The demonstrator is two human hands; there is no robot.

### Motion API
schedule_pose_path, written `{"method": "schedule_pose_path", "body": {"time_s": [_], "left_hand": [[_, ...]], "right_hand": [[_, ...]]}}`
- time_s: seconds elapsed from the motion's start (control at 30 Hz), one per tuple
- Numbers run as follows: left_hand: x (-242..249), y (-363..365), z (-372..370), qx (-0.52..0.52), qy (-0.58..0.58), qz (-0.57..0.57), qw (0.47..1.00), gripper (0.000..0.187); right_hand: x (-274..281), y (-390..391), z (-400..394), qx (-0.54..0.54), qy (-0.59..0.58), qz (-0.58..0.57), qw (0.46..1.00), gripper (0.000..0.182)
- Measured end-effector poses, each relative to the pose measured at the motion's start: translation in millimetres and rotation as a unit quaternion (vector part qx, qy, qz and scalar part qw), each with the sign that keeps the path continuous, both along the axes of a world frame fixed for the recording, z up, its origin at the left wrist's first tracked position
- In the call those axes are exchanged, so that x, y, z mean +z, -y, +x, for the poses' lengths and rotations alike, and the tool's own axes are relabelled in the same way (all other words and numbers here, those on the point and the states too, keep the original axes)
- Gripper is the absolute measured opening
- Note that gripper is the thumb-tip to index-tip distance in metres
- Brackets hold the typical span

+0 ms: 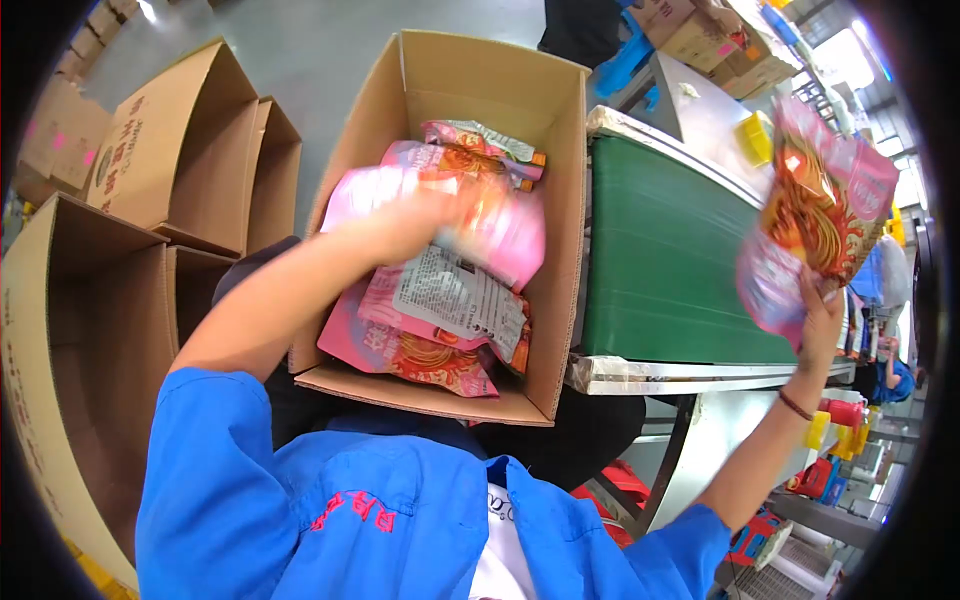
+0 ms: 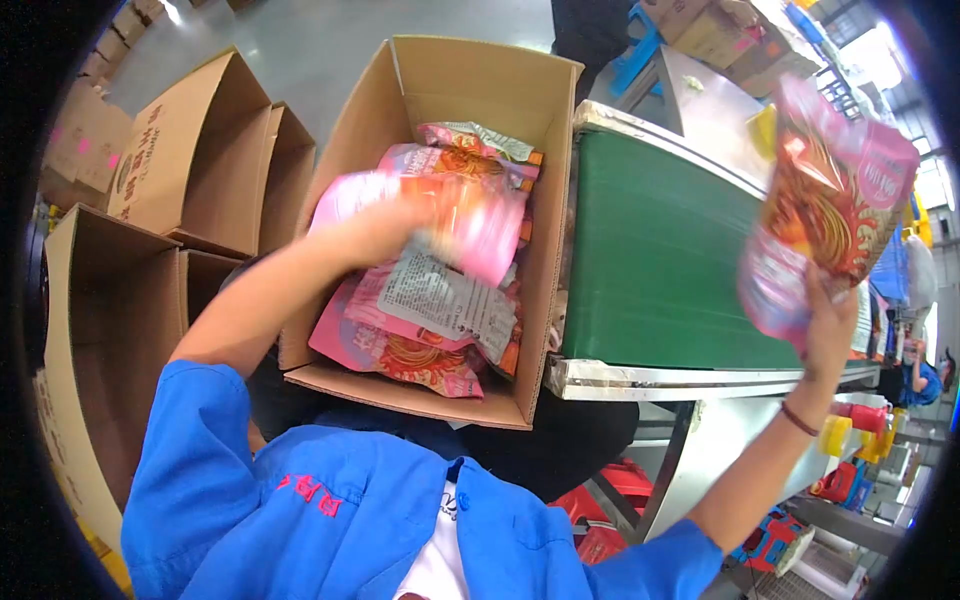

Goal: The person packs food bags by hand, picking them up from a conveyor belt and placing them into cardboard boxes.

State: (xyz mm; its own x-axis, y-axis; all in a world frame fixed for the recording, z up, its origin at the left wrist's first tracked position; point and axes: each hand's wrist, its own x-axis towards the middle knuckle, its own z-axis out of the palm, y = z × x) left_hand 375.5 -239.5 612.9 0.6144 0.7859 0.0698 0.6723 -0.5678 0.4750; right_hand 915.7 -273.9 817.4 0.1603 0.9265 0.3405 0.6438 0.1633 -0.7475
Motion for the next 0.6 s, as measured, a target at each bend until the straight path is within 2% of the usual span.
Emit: {"method": "schedule_pose_path", "body": {"time_s": [0.03,0.07,0.13,0.2,0.23,0.27,0.3,0.37,0.4,0.43,0.47,0.5,0.53,0.57,0.6], "left_hand": [[-6.2,27.0,-0.2,-0.063,-0.174,-0.137,0.973,0.056],[-31.6,44.0,6.4,-0.056,-0.261,-0.185,0.946,0.056],[-35.2,46.4,11.7,-0.048,-0.248,-0.166,0.953,0.056],[-44.2,50.2,11.9,-0.054,-0.239,-0.148,0.958,0.056],[-54.6,49.3,8.8,-0.047,-0.213,-0.143,0.965,0.055],[-57.3,47.2,6.7,-0.045,-0.186,-0.134,0.972,0.055],[-49.6,52.7,6.5,-0.026,-0.158,-0.15,0.976,0.054],[-63.5,56.5,-0.4,-0.037,-0.096,-0.124,0.987,0.053],[-60.6,61.8,-3.3,-0.049,-0.044,-0.125,0.99,0.049],[-57.4,66.5,-5.4,-0.064,0.006,-0.126,0.99,0.046],[-60.3,68.7,-4.3,-0.072,-0.01,-0.094,0.993,0.028],[-45.3,74.3,-4.9,-0.087,-0.066,-0.118,0.987,0.022],[-48.7,74.6,-10.1,-0.099,-0.112,-0.095,0.984,0.017],[-29.6,74.5,-7.5,-0.132,-0.098,-0.065,0.984,0.013],[-20.3,72.7,-7.9,-0.111,-0.021,-0.071,0.991,0.018]], "right_hand": [[12.6,4.7,-38.9,0.002,-0.003,-0.01,1.0,0.04],[22.9,6.2,-79.4,0.005,-0.007,-0.021,1.0,0.037],[27.7,4.2,-181.4,0.109,-0.114,0.112,0.981,0.031],[21.9,0.2,-234.5,0.127,0.038,0.079,0.988,0.029],[12.8,-0.4,-271.0,0.147,0.091,0.133,0.976,0.035],[-14.3,-12.0,-291.8,0.143,0.156,0.113,0.971,0.037],[-50.7,-25.5,-314.2,0.176,0.12,0.13,0.968,0.034],[-135.5,-44.6,-347.7,0.127,0.2,0.246,0.94,0.022],[-164.0,-22.4,-359.7,0.095,0.323,-0.017,0.941,0.022],[-224.6,-1.7,-361.0,0.069,0.364,-0.052,0.927,0.035],[-282.8,19.3,-361.6,0.046,0.405,-0.088,0.909,0.05],[-330.3,-0.9,-351.3,0.144,0.273,-0.26,0.915,0.062],[-298.7,5.8,-349.1,0.179,0.301,-0.239,0.906,0.066],[-259.3,13.3,-345.8,0.187,0.391,-0.242,0.868,0.069],[-252.3,6.3,-343.2,0.219,0.393,-0.261,0.854,0.07]]}}
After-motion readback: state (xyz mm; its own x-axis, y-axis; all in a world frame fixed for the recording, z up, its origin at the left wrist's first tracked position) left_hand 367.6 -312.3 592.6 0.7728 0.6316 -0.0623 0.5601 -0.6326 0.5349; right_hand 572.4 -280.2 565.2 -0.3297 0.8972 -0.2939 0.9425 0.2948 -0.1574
